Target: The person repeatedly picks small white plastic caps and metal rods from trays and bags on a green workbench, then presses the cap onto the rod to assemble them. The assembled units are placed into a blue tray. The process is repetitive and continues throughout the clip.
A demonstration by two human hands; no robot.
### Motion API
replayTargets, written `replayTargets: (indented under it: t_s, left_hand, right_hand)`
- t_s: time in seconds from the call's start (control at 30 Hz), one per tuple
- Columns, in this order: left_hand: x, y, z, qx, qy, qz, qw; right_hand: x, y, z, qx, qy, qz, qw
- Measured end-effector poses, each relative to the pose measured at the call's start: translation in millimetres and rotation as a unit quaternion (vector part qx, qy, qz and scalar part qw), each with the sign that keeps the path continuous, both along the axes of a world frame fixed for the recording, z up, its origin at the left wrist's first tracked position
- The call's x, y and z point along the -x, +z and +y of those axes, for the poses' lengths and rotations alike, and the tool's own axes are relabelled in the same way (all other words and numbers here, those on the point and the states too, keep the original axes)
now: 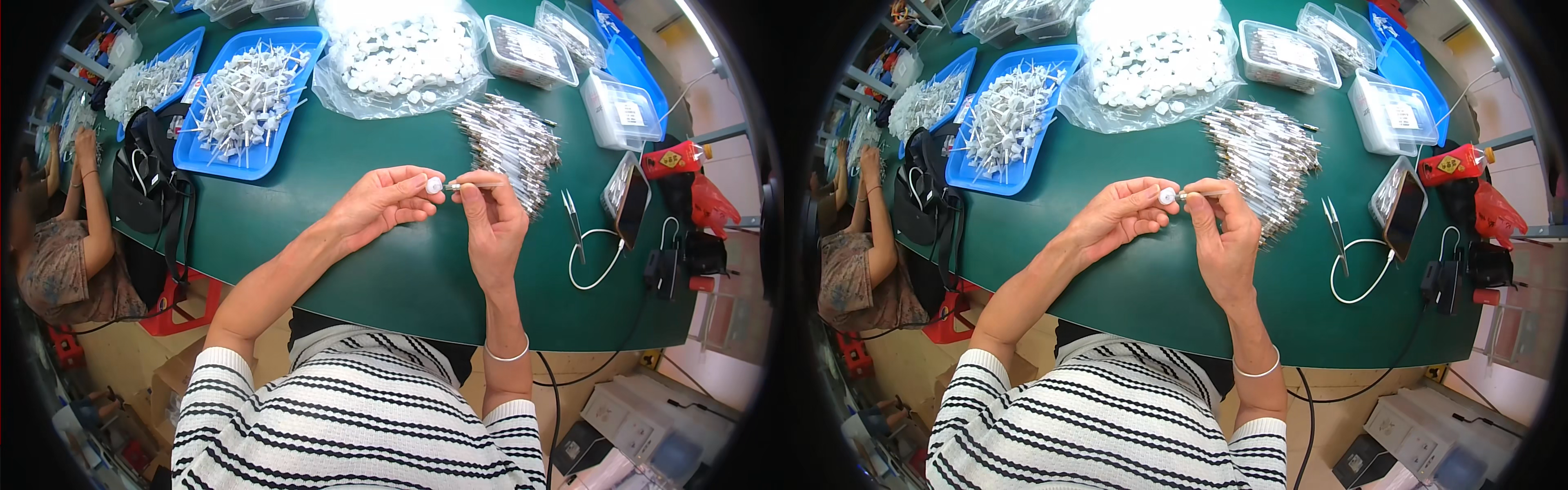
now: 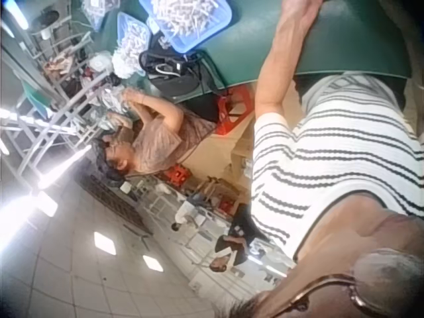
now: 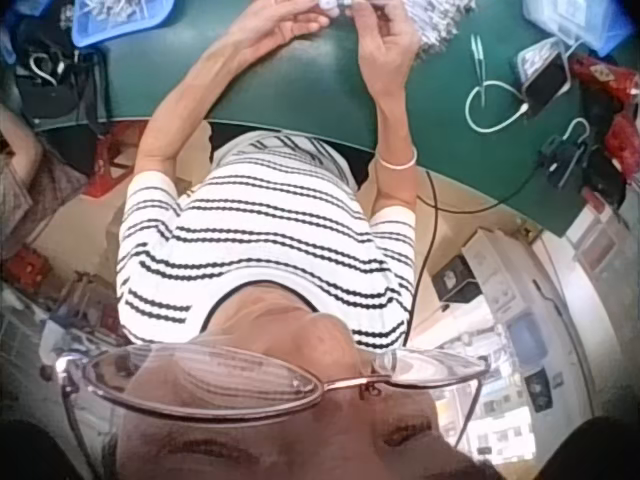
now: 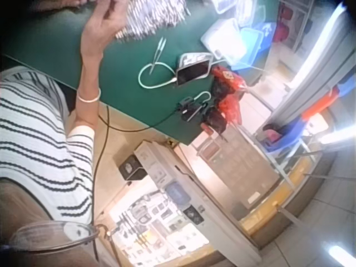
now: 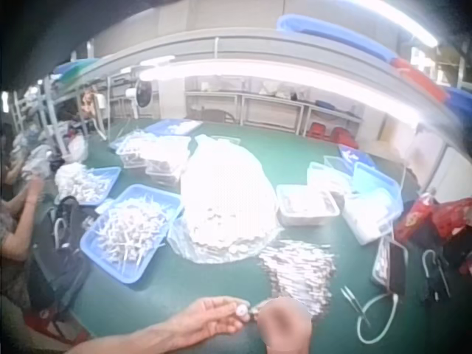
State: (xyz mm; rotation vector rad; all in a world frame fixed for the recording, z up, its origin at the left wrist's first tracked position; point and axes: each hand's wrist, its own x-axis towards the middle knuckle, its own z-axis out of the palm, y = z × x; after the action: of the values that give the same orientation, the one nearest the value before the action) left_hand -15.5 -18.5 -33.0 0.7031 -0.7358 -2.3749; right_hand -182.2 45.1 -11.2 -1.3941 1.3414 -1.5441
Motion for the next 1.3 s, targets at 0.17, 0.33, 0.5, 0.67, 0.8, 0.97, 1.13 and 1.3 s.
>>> replayTargets:
  t_s: [0.17, 0.33, 0.5, 0.67, 0.8, 0.97, 1.13, 1.3]
  left_hand:
    - [-0.3, 0.9, 0.3, 0.001, 0.000, -0.003, 1.000]
    - [-0.1, 1.1, 0.0, 0.003, -0.001, 0.000, 1.000]
    - [-0.6, 0.4, -0.3, 0.002, -0.002, -0.001, 1.000]
    - [-0.3, 0.0, -0.2, 0.005, -0.002, -0.003, 1.000]
    - [-0.3, 0.1, 0.1, 0.006, 0.000, -0.002, 1.000]
    - [0.2, 0.9, 0.3, 0.002, -0.001, 0.000, 1.000]
    - [-0.1, 1.2, 0.5, -0.001, -0.002, 0.000, 1.000]
    - [0.2, 0.9, 0.4, 0.003, -0.002, -0.002, 1.000]
  right_hand:
    - [-0.6, -0.6, -0.1, -0.001, 0.000, -0.011, 1.000]
    - [-0.7, -0.5, 0.2, -0.001, -0.002, -0.010, 1.000]
    - [-0.5, -0.7, 0.1, 0.000, -0.003, -0.007, 1.000]
    - [-1.2, -0.3, 0.3, 0.002, -0.005, -0.011, 1.000]
    - [-0.9, -0.4, 0.7, -0.004, -0.001, -0.010, 1.000]
    - [-0.9, -0.3, 0.4, -0.007, -0.010, -0.009, 1.000]
    - [-1.2, -2.6, -0.3, -0.006, -0.016, -0.007, 1.000]
    - [-1.7, -1.9, -0.1, -0.005, -0.019, -0.006, 1.000]
